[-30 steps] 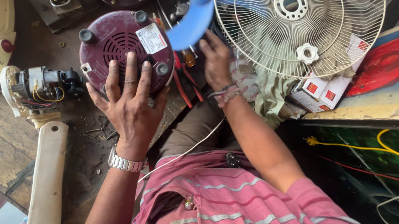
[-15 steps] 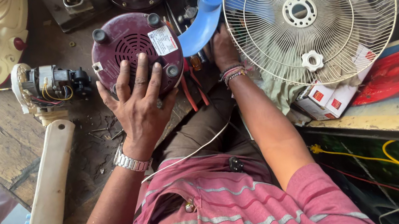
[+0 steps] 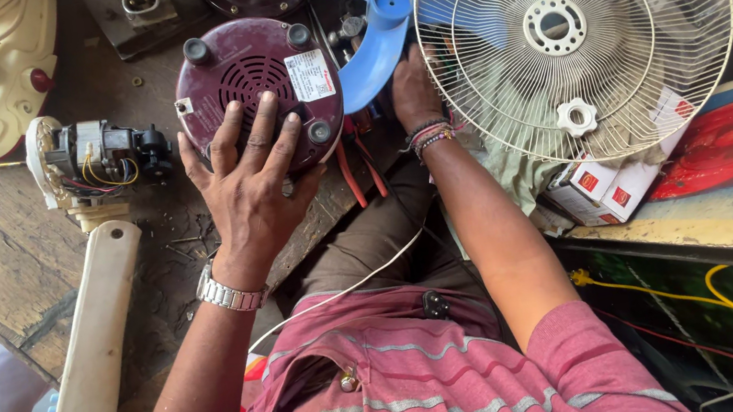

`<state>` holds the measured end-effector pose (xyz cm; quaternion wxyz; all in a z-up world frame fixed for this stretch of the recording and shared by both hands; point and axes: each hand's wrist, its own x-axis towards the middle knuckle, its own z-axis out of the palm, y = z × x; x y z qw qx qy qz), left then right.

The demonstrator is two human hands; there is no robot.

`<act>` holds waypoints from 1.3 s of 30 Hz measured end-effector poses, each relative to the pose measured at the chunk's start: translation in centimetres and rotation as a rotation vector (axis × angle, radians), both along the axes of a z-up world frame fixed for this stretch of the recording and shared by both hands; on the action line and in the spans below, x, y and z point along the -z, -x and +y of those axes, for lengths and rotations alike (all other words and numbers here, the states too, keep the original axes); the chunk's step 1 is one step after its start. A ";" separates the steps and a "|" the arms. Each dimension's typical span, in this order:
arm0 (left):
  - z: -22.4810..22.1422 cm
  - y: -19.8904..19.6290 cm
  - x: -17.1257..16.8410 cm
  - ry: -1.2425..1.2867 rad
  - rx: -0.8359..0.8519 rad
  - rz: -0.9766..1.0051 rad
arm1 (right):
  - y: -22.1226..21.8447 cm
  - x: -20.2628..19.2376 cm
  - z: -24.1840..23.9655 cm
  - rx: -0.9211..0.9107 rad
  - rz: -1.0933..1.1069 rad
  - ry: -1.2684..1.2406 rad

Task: The person disassembles a maroon fan motor housing, removes the motor, and uses a screwdriver to tighten screws on the housing base. The person then uses a green-handled tool to adjust internal components before continuing to tighten screws.

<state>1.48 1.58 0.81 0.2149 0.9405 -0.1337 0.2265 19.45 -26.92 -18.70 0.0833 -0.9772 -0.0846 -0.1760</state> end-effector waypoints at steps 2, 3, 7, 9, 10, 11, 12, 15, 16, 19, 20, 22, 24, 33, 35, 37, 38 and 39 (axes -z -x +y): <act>0.1 -0.1 -0.1 -0.008 -0.004 0.004 | 0.3 -0.4 0.4 0.052 0.204 -0.193; 0.0 0.0 0.0 -0.009 -0.001 0.011 | 0.7 -0.5 0.4 0.041 0.173 -0.141; -0.1 0.1 0.1 0.005 0.002 0.015 | 2.5 -0.7 0.3 -0.050 -0.004 0.004; -0.1 0.1 0.1 0.006 -0.004 0.013 | 3.7 -1.2 0.2 -0.079 -0.092 -0.022; 0.0 -0.1 0.1 0.012 0.001 0.007 | 4.5 -1.5 0.4 -0.074 -0.124 -0.069; -0.1 0.0 0.2 0.022 0.002 0.006 | 5.6 -1.7 0.5 -0.075 -0.150 -0.114; -0.1 0.0 0.3 0.031 0.002 0.006 | 6.7 -2.0 0.7 -0.070 -0.184 -0.158; -0.2 0.0 0.6 0.027 -0.009 -0.003 | 10.5 -3.6 1.3 -0.055 -0.251 -0.279; -0.3 0.0 0.7 0.032 -0.009 -0.001 | 11.5 -4.5 1.7 -0.057 -0.256 -0.312; -0.5 -0.1 0.6 0.038 -0.012 -0.005 | 12.3 -9.5 3.1 -0.078 -0.280 -0.504; -0.5 -0.2 0.7 0.039 -0.012 -0.007 | 12.6 -11.6 3.4 -0.087 -0.284 -0.583; -0.5 0.0 0.9 0.036 -0.016 -0.003 | 13.2 -16.2 3.8 -0.371 -0.238 -1.144; -0.5 -0.2 0.9 0.029 -0.012 -0.005 | 14.1 -20.7 3.6 -0.392 -0.203 -1.095; -0.5 -0.3 1.0 0.027 -0.015 -0.030 | 15.3 -25.8 8.5 -0.522 -0.036 -0.819; -0.5 -0.2 1.1 0.026 -0.019 -0.027 | 15.4 -25.5 8.8 -0.520 -0.047 -0.813; -0.6 -0.3 1.2 0.026 -0.018 -0.026 | 15.5 -25.4 8.8 -0.524 -0.050 -0.804; -0.6 -0.4 1.3 0.026 -0.017 -0.027 | 15.4 -25.3 8.7 -0.530 -0.046 -0.799; -0.7 -0.4 1.3 0.026 -0.016 -0.027 | 15.4 -25.3 8.7 -0.535 -0.042 -0.795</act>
